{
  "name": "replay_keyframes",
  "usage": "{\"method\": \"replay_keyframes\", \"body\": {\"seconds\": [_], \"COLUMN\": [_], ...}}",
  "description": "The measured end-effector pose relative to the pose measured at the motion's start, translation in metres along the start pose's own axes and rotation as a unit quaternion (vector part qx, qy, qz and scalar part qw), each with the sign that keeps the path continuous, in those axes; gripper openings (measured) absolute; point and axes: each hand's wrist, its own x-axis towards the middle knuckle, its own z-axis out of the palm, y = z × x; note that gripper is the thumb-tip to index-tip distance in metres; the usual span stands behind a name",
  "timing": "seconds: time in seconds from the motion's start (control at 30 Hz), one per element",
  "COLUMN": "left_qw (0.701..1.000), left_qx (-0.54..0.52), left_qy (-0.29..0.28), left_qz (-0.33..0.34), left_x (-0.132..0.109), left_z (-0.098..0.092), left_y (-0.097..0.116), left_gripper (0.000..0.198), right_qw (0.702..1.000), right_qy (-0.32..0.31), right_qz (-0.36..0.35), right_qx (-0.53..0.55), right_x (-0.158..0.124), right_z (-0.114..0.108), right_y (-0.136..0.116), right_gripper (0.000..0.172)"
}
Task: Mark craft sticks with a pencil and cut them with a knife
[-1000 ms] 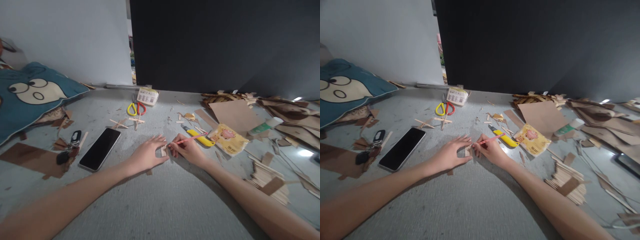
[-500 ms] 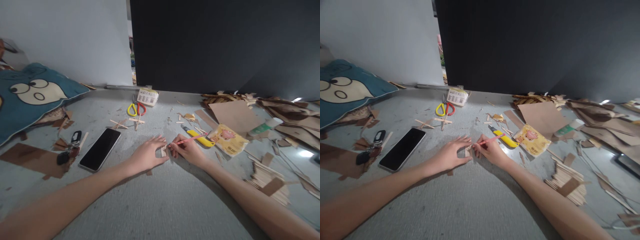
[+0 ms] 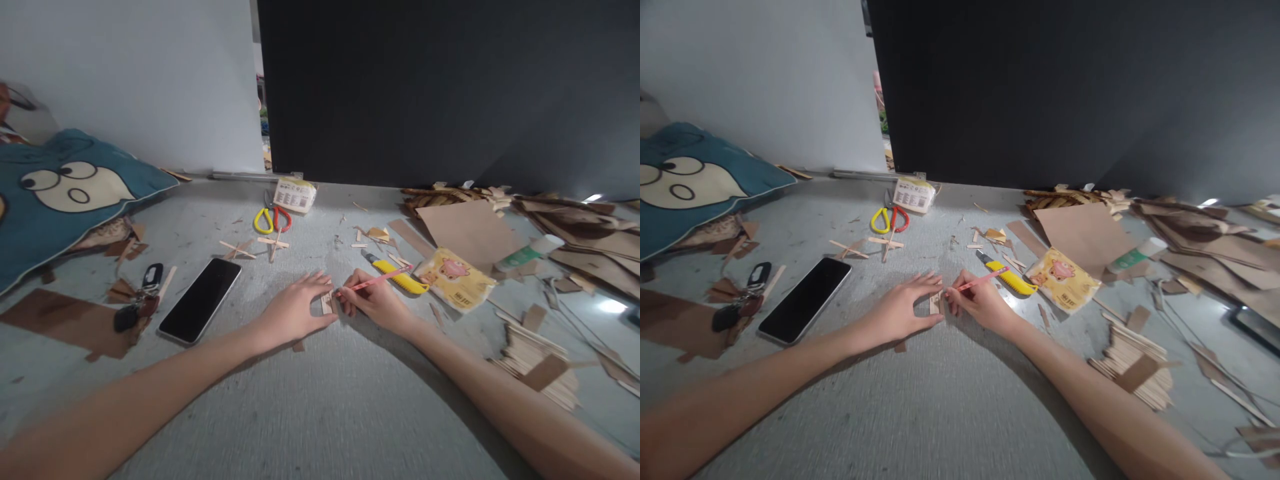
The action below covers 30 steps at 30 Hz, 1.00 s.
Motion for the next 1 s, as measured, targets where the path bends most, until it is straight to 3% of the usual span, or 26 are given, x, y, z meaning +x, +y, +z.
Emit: {"method": "replay_keyframes", "body": {"seconds": [1.0], "left_qw": [1.0], "left_qx": [-0.005], "left_qy": [0.001], "left_qz": [0.003], "left_x": [-0.0002], "left_z": [-0.0017], "left_y": [0.0007], "left_gripper": [0.057], "right_qw": [1.0], "right_qy": [0.01], "right_qz": [0.009], "right_qx": [0.011], "right_x": [0.0004], "right_z": [0.0017], "right_y": [-0.0072], "right_gripper": [0.048]}}
